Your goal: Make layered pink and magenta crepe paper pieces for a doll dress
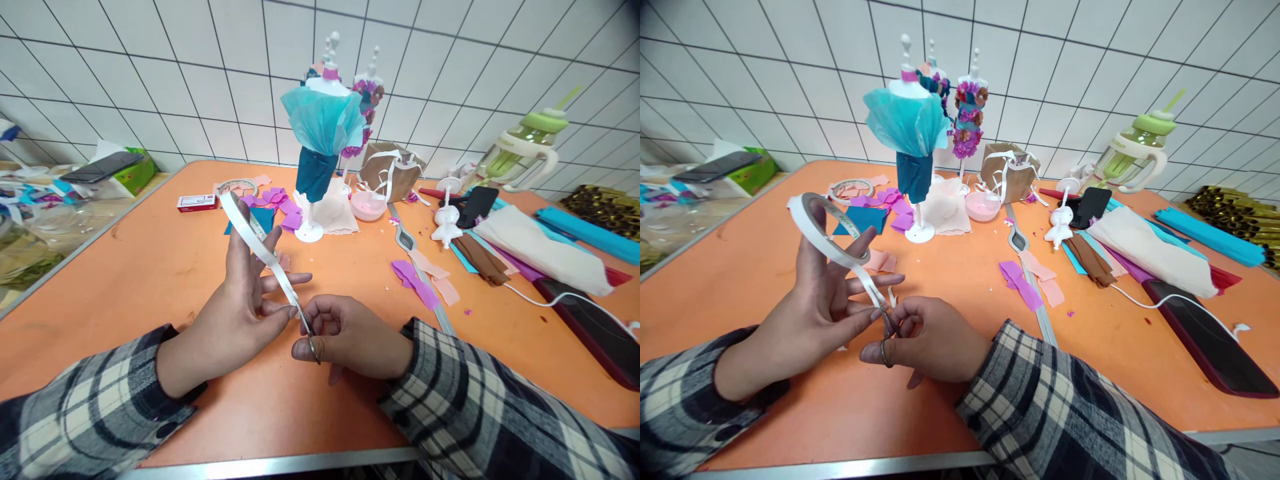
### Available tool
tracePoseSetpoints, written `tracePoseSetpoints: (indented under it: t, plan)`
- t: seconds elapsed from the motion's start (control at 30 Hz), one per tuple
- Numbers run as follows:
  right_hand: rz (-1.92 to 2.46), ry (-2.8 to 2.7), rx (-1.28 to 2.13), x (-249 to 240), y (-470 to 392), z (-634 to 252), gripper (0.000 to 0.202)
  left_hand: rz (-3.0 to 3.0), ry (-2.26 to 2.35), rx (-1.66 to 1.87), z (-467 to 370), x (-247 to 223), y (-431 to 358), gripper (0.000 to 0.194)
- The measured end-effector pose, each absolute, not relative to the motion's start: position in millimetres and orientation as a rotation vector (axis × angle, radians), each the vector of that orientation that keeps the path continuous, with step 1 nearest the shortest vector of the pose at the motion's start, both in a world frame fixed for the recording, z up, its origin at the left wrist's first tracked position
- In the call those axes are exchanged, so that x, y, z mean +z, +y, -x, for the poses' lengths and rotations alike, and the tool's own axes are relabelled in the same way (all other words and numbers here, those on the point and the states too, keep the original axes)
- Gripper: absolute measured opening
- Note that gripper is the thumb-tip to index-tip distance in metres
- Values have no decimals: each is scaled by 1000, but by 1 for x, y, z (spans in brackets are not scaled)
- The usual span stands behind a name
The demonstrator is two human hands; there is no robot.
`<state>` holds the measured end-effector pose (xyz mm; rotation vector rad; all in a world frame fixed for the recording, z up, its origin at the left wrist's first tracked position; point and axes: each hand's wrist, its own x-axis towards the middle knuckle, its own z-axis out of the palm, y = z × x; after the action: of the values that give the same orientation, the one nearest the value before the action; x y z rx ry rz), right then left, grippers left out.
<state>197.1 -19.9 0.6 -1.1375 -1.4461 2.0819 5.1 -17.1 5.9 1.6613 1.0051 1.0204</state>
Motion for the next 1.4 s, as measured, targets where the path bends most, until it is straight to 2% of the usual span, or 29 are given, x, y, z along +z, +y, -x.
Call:
tracePoseSetpoints:
  t: [0.53,1.03,1.27,1.4]
  plan:
    - [1091,-1581,2021,-1,-21,-202,40,-1557,998,933,-5,4,-13,123]
    - [1187,-1492,1989,-3,-22,-197,44,-1568,1019,977,-4,6,-11,127]
    - [1224,-1642,1886,3,-18,-204,44,-1511,823,954,1,2,-12,121]
    - [1206,-1661,1889,4,-15,-205,44,-1430,892,1006,-2,6,-11,111]
